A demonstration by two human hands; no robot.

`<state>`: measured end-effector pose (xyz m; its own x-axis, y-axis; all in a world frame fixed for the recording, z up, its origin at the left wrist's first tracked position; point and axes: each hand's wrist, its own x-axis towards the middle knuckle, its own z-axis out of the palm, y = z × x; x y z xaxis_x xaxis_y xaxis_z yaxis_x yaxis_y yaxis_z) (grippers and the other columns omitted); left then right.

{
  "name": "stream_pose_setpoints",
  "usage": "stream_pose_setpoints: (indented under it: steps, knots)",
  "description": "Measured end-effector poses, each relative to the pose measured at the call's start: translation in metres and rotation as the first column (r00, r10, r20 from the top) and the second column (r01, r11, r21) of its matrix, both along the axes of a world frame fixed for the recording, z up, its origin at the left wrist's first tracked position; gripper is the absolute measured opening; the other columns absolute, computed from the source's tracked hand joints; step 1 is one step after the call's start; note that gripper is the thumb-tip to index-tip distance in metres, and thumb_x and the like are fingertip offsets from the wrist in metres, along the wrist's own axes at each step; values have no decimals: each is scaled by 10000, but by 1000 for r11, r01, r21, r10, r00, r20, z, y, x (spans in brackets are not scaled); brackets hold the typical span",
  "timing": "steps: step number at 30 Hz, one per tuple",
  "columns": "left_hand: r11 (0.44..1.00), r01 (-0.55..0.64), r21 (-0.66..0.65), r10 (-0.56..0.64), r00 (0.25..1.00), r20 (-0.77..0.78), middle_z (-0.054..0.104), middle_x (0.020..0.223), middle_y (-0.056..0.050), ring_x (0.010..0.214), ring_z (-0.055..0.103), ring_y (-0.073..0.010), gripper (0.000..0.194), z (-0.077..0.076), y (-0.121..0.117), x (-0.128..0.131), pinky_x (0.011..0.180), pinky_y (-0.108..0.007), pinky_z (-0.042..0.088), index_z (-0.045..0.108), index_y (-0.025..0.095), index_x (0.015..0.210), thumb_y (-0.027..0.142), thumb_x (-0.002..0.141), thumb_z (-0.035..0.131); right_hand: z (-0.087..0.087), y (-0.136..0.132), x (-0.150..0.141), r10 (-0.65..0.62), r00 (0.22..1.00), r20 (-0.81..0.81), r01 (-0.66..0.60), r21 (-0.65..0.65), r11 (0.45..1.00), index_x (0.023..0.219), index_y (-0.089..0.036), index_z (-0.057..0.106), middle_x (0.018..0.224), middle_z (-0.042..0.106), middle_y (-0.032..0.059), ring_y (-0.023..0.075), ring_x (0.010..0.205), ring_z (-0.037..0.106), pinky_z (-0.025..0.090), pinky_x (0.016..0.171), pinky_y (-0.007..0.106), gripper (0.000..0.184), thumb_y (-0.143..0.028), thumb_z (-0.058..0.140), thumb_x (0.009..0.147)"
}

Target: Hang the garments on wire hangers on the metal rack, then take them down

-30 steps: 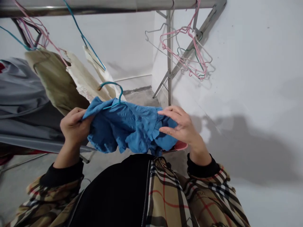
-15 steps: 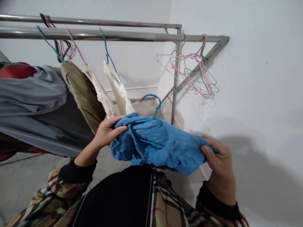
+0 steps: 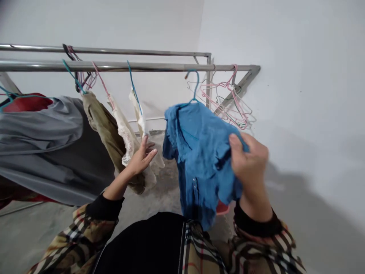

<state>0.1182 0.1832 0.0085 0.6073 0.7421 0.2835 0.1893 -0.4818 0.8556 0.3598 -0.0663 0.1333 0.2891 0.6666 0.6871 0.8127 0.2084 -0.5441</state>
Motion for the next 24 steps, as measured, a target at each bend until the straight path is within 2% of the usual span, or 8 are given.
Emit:
stream_pose_setpoints:
  steps: [2,5,8,11,16,18,21,24]
  knots:
    - [1000,-7,2,7,999,42,547,1324,-249,1029,668,-250,939,-3,-1,-6,825,-399,549,47,154,1535,512,853,584,13,45,-1,-21,1000,22,20,37,999,1160,-289,630,912,676,77,277,934,648,515,701,386,504,-664,506,847]
    - [1000,-9,14,8,995,104,558,1303,-235,970,677,-223,918,-6,-3,-14,780,-375,557,19,198,1533,480,866,584,27,111,1,-184,983,-7,182,176,967,1050,-225,636,865,639,86,268,960,619,492,803,399,526,-654,361,919]
    - [1000,-11,13,10,994,111,572,1283,-222,954,675,-215,897,-8,-5,-20,790,-383,551,14,209,1532,470,878,569,33,168,2,-247,969,3,243,184,953,955,-203,612,838,610,90,277,981,598,467,853,408,541,-642,297,943]
    - [1000,-17,22,15,996,90,584,1264,-212,930,669,-204,871,-10,-9,-23,802,-391,542,23,208,1530,469,889,553,30,208,-4,-246,969,38,238,144,960,886,-201,583,804,598,81,266,953,595,453,857,396,530,-613,260,965]
    - [999,36,-25,-34,996,82,619,1212,-164,894,662,-170,825,-16,-21,-22,819,-367,536,71,223,1527,436,897,558,-4,236,-23,-191,980,52,194,-48,980,896,-188,563,874,624,96,246,917,592,444,854,376,472,-526,250,998]
    - [995,76,-66,-72,996,60,626,1202,-152,903,664,-172,817,-20,-26,-17,808,-356,544,111,229,1525,432,885,577,-21,239,-29,-143,989,35,146,-113,983,991,-178,568,979,631,113,248,975,584,443,888,381,446,-487,246,1008]
    - [985,131,-111,-130,991,12,642,1178,-145,911,667,-178,755,-27,-33,-7,796,-345,555,255,218,1491,435,860,608,-49,237,-29,-17,999,40,22,-141,990,1204,-174,521,1186,585,129,250,1142,529,415,996,403,432,-458,256,1014]
    - [974,167,-150,-173,984,-29,664,1146,-134,912,674,-177,635,-33,-41,6,828,-347,557,426,197,1403,434,849,625,-89,223,-14,77,997,-12,-78,-140,987,1356,-207,434,1316,524,110,228,1193,506,409,1037,397,439,-444,312,1006]
